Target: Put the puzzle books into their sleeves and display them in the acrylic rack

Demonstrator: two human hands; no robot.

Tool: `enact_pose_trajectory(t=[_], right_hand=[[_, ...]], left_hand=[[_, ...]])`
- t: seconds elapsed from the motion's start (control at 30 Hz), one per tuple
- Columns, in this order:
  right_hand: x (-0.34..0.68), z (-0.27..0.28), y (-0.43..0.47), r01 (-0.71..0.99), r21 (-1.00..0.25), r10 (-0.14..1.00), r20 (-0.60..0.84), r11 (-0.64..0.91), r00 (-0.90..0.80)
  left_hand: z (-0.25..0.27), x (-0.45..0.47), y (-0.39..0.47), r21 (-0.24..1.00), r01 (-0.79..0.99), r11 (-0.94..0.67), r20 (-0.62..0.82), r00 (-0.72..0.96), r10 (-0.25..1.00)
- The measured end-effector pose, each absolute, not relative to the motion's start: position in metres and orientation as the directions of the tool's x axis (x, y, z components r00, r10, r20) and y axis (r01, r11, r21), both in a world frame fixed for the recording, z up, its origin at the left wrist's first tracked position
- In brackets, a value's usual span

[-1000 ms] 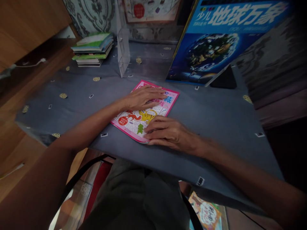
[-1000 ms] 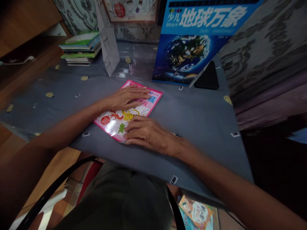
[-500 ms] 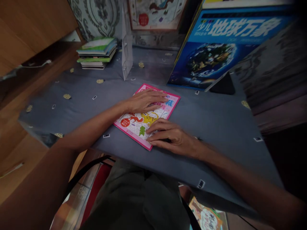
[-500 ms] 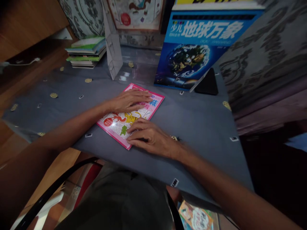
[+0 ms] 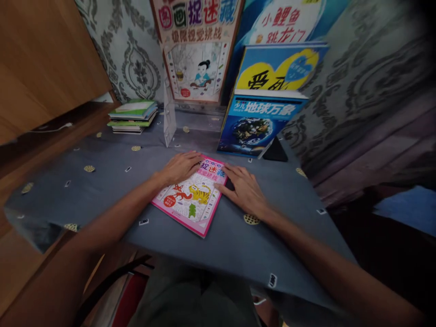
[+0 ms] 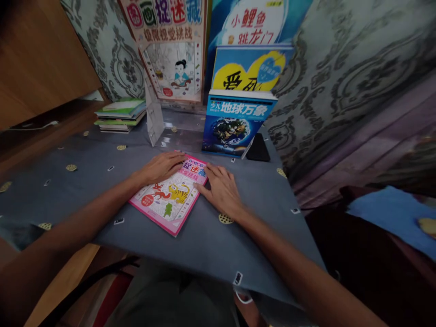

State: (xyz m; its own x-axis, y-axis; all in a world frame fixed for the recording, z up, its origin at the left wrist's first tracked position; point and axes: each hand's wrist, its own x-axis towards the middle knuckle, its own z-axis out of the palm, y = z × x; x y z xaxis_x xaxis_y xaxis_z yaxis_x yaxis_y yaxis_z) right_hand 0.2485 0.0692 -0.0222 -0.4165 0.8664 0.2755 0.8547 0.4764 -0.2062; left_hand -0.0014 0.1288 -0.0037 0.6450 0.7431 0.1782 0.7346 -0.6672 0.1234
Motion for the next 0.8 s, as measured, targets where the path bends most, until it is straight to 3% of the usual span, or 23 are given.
enact_pose_trajectory(t=[0.2,0.3,0.37,0.53,0.67,0.73,0.8], right_hand=[[0.242,-0.022,0.053,0.87,-0.143,0.866,0.265,0.471,-0.425],[0.23,-0.021,0.025,0.862,-0.137,0.864,0.214,0.489,-0.456],[0.221,-0.019,0.006,0.858,-0.156,0.871,0.14,0.489,-0.471],[0.207,-0.008,-0.02,0.854,-0.26,0.887,0.022,0.45,-0.461],[0.206,-0.003,-0.021,0.851,-0.316,0.896,-0.009,0.42,-0.445],[0.208,-0.003,-0.021,0.848,-0.334,0.899,-0.005,0.412,-0.439],[0.209,-0.004,-0.022,0.836,-0.355,0.897,0.013,0.418,-0.442]], left_hand=[[0.006,-0.008,0.123,0.028,0.898,-0.438,0.209,0.423,0.881],[0.003,-0.005,0.122,0.071,0.913,-0.403,0.228,0.378,0.897],[-0.001,-0.004,0.125,0.189,0.899,-0.396,0.246,0.347,0.905],[-0.006,-0.012,0.142,0.714,0.651,-0.259,0.21,0.154,0.965],[-0.003,-0.019,0.148,0.878,0.457,-0.14,0.091,0.128,0.988],[-0.004,-0.021,0.145,0.972,0.224,0.065,-0.115,0.215,0.97],[-0.006,-0.021,0.141,0.968,-0.008,0.25,-0.235,0.318,0.918]])
